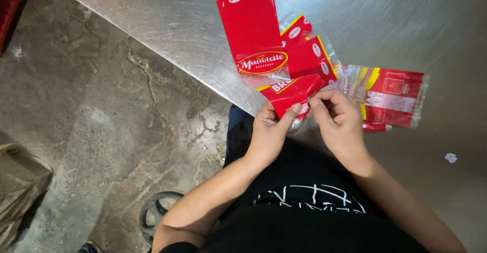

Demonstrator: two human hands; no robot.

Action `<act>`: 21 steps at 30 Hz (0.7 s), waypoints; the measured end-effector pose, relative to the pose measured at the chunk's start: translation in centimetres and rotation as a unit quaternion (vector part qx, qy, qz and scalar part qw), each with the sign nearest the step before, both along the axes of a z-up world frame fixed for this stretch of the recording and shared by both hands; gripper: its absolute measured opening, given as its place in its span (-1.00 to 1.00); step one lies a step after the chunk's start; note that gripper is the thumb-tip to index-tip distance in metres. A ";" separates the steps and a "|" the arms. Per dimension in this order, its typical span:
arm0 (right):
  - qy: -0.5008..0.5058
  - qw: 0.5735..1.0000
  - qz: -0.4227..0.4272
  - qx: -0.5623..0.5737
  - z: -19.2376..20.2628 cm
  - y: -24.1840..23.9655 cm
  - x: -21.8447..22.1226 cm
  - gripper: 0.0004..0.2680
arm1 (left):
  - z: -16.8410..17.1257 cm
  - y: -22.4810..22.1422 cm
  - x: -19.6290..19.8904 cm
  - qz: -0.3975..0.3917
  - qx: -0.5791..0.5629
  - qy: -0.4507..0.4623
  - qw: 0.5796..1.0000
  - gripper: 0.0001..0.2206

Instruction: The person organizes bread bags by hand, aligning and stacking them on a metal surface.

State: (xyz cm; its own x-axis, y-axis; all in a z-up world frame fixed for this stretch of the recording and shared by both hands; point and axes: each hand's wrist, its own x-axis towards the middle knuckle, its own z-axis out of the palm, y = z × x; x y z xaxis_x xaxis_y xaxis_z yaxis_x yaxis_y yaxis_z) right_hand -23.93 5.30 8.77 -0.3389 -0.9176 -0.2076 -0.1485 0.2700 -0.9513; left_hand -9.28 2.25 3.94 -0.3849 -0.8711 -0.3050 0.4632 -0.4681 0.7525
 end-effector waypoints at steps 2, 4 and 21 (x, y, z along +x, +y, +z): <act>0.065 0.998 0.000 -0.020 0.5 0.2 0.1 -0.93 | 0.1 0.0 0.0 0.008 0.012 0.014 1.000 -0.81; 0.129 0.992 -0.002 -0.014 1.0 0.3 0.4 -0.93 | 0.2 0.2 -0.1 0.007 -0.007 0.000 1.000 -0.81; 0.299 0.943 0.066 -0.131 2.6 0.4 0.3 -0.86 | 0.3 -0.2 0.0 0.031 0.006 0.022 0.999 -0.82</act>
